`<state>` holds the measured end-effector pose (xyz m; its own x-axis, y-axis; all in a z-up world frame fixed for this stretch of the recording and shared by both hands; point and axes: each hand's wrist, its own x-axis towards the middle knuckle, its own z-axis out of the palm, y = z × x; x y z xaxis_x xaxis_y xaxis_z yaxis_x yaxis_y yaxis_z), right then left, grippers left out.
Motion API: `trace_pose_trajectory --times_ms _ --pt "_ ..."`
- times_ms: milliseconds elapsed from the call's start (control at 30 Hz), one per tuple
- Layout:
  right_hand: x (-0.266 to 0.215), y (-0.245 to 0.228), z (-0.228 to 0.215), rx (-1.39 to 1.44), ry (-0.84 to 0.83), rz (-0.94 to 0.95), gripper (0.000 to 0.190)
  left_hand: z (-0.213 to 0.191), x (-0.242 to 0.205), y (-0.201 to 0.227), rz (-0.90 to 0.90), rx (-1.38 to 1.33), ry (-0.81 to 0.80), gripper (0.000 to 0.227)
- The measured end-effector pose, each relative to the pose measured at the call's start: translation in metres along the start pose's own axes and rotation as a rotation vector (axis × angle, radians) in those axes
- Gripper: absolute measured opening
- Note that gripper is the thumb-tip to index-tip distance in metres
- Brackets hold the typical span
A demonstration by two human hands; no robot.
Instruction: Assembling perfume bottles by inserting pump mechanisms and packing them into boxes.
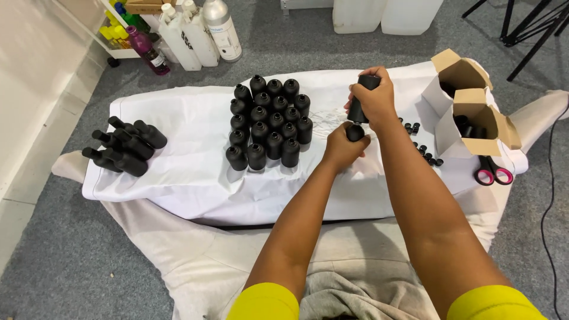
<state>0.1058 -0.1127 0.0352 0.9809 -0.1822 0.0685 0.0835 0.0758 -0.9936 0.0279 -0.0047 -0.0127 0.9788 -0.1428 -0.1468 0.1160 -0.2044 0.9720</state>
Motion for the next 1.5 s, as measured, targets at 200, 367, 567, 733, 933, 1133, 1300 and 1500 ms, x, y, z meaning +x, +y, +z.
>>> trace_pose_trajectory --times_ms 200,367,567,733,933,1133,1300,1500 --pt "-0.008 -0.001 0.0 -0.019 0.026 0.0 0.029 0.003 0.0 -0.004 -0.016 0.01 -0.001 0.024" --pt "-0.006 -0.001 0.002 -0.029 0.017 -0.013 0.03 0.001 -0.002 0.001 -0.018 0.004 0.006 0.022" --pt "-0.007 0.005 -0.002 -0.019 0.015 -0.039 0.029 0.003 0.002 -0.003 -0.031 0.026 -0.01 0.021" --pt "-0.009 0.004 0.0 -0.008 0.001 -0.064 0.029 0.001 0.001 -0.002 -0.017 0.039 -0.01 0.02" --pt "-0.013 0.003 -0.005 0.018 0.01 -0.066 0.028 0.003 0.005 -0.008 -0.026 0.065 -0.019 0.021" --pt "-0.012 0.007 -0.007 0.034 0.0 -0.066 0.028 0.003 0.007 -0.007 -0.021 0.07 -0.015 0.022" --pt "-0.016 0.007 -0.007 0.044 0.017 -0.092 0.027 0.002 0.005 -0.007 -0.016 0.06 -0.025 0.024" --pt "-0.012 0.016 -0.003 0.079 0.059 -0.095 0.032 0.007 0.013 -0.02 -0.03 0.066 -0.011 0.024"
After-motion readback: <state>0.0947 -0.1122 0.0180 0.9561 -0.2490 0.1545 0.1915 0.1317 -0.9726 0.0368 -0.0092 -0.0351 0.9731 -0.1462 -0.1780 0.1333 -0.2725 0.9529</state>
